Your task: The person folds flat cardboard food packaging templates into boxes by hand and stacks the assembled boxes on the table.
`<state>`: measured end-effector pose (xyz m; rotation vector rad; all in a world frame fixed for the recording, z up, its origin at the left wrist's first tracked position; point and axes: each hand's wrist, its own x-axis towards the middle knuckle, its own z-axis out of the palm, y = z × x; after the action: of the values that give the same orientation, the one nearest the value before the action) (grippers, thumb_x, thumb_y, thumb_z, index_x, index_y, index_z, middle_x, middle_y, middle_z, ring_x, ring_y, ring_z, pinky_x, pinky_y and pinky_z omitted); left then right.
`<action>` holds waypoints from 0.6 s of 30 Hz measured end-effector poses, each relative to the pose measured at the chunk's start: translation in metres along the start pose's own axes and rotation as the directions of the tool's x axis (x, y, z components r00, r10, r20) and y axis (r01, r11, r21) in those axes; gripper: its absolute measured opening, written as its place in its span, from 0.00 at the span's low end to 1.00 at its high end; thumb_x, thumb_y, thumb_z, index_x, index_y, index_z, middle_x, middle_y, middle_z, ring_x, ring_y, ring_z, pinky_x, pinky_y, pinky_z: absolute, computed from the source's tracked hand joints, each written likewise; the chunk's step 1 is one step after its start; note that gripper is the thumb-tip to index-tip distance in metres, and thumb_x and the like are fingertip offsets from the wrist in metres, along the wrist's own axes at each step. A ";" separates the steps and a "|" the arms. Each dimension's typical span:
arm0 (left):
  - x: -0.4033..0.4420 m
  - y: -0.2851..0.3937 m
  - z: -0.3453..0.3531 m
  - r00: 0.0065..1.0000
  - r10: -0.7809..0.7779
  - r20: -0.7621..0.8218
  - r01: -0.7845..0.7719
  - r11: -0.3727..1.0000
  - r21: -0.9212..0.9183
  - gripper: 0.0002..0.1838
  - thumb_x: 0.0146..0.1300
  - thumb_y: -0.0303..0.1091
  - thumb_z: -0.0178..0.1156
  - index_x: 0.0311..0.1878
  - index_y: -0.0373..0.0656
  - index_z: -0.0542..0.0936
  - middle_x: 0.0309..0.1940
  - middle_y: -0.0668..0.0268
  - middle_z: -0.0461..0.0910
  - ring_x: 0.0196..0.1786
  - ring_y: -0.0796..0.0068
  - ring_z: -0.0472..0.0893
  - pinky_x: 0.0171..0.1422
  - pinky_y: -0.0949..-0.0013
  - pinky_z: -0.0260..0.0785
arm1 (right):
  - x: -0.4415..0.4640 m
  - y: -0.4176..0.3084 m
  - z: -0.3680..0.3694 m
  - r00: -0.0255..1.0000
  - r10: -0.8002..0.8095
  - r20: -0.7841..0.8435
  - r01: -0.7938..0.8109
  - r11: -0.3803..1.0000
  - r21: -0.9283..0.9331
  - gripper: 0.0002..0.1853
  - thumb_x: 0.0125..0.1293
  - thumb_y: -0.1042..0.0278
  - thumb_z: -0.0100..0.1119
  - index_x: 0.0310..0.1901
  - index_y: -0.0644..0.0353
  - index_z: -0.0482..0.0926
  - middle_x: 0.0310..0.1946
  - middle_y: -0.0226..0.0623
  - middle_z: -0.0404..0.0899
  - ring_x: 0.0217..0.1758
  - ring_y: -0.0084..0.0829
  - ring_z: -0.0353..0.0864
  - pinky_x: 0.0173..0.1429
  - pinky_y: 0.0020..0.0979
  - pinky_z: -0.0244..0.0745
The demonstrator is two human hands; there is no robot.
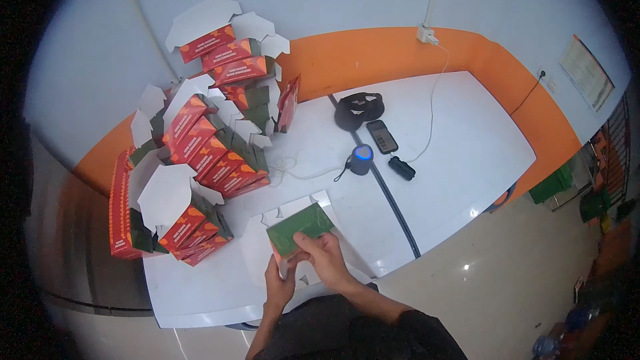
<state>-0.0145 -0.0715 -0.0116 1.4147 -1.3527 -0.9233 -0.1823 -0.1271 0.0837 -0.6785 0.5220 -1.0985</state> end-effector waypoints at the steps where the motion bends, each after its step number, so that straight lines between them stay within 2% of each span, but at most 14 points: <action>1: -0.001 -0.001 0.001 0.999 -0.041 -0.023 0.040 0.999 -0.028 0.19 0.67 0.25 0.68 0.58 0.31 0.78 0.52 0.47 0.83 0.54 0.57 0.85 0.57 0.60 0.78 | 0.003 0.009 -0.003 0.993 -0.105 0.055 0.113 0.978 -0.174 0.22 0.77 0.69 0.60 0.68 0.66 0.72 0.63 0.50 0.77 0.62 0.41 0.83 0.59 0.43 0.84; 3: -0.002 -0.001 0.002 0.990 -0.124 -0.069 0.118 0.989 -0.087 0.15 0.68 0.24 0.66 0.56 0.30 0.79 0.46 0.51 0.87 0.47 0.63 0.87 0.52 0.63 0.79 | 0.007 0.031 -0.004 0.938 -0.271 0.218 0.344 0.811 -0.473 0.34 0.75 0.65 0.66 0.77 0.62 0.63 0.77 0.52 0.63 0.76 0.46 0.73 0.72 0.53 0.75; 6: 0.001 -0.008 -0.003 0.910 -0.414 -0.006 0.398 0.880 -0.258 0.17 0.64 0.25 0.71 0.54 0.29 0.81 0.47 0.54 0.88 0.48 0.67 0.86 0.51 0.63 0.80 | -0.003 0.033 -0.005 0.909 0.060 0.413 0.338 0.475 -0.812 0.52 0.66 0.62 0.75 0.84 0.60 0.49 0.85 0.54 0.40 0.88 0.50 0.45 0.85 0.60 0.49; 7: 0.002 -0.008 -0.006 0.924 -0.382 0.008 0.371 0.894 -0.249 0.19 0.63 0.25 0.72 0.56 0.30 0.80 0.48 0.54 0.87 0.48 0.66 0.87 0.52 0.64 0.80 | -0.009 0.040 -0.006 0.893 0.175 0.415 0.362 0.271 -0.892 0.57 0.59 0.64 0.80 0.84 0.56 0.50 0.86 0.56 0.39 0.90 0.54 0.37 0.86 0.62 0.40; 10: 0.003 -0.014 -0.019 0.955 -0.288 0.070 0.296 0.939 -0.176 0.26 0.59 0.25 0.75 0.60 0.31 0.78 0.53 0.54 0.86 0.51 0.65 0.87 0.56 0.64 0.80 | -0.019 0.056 -0.035 0.836 0.419 0.353 0.413 -0.057 -0.909 0.56 0.57 0.71 0.76 0.85 0.52 0.51 0.86 0.52 0.42 0.88 0.58 0.44 0.85 0.60 0.47; 11: 0.002 -0.025 -0.023 0.959 -0.261 0.110 0.273 0.955 -0.119 0.29 0.58 0.25 0.75 0.62 0.31 0.77 0.55 0.53 0.85 0.52 0.65 0.86 0.58 0.63 0.80 | -0.021 0.070 -0.051 0.886 0.282 0.368 0.411 -0.109 -0.905 0.48 0.58 0.77 0.69 0.81 0.52 0.61 0.84 0.48 0.51 0.86 0.58 0.49 0.85 0.58 0.51; 12: 0.000 -0.032 -0.026 0.960 -0.238 0.150 0.250 0.966 -0.063 0.31 0.58 0.25 0.76 0.64 0.31 0.76 0.56 0.53 0.84 0.54 0.64 0.86 0.60 0.63 0.80 | -0.018 0.077 -0.073 0.893 0.226 0.389 0.413 -0.067 -0.908 0.43 0.58 0.79 0.67 0.77 0.53 0.66 0.80 0.47 0.57 0.83 0.56 0.54 0.83 0.55 0.55; 14: -0.003 -0.034 -0.031 0.929 -0.302 0.212 0.328 0.939 -0.099 0.35 0.58 0.25 0.75 0.68 0.31 0.72 0.57 0.52 0.84 0.57 0.62 0.85 0.64 0.62 0.78 | -0.013 0.082 -0.111 0.904 0.109 0.413 0.414 0.018 -0.910 0.34 0.57 0.82 0.64 0.69 0.56 0.76 0.74 0.45 0.69 0.79 0.52 0.64 0.80 0.50 0.63; 17: -0.004 -0.040 -0.034 0.839 -0.426 0.338 0.502 0.845 -0.181 0.38 0.62 0.24 0.72 0.74 0.31 0.66 0.63 0.50 0.80 0.62 0.60 0.82 0.69 0.58 0.75 | -0.019 0.083 -0.120 0.940 -0.062 0.337 0.342 0.118 -0.932 0.23 0.55 0.85 0.61 0.55 0.61 0.84 0.56 0.42 0.82 0.64 0.48 0.78 0.71 0.44 0.74; 18: -0.004 -0.043 -0.034 0.797 -0.463 0.388 0.565 0.799 -0.206 0.39 0.64 0.24 0.70 0.76 0.31 0.64 0.66 0.49 0.78 0.64 0.60 0.81 0.71 0.56 0.75 | -0.019 0.083 -0.118 0.948 -0.064 0.311 0.317 0.112 -0.942 0.22 0.57 0.85 0.61 0.55 0.61 0.83 0.55 0.42 0.83 0.63 0.47 0.79 0.69 0.44 0.75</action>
<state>0.0299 -0.0654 -0.0441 1.4506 -0.9726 -1.7232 -0.2183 -0.1131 -0.0562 -2.1347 1.0353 -0.7502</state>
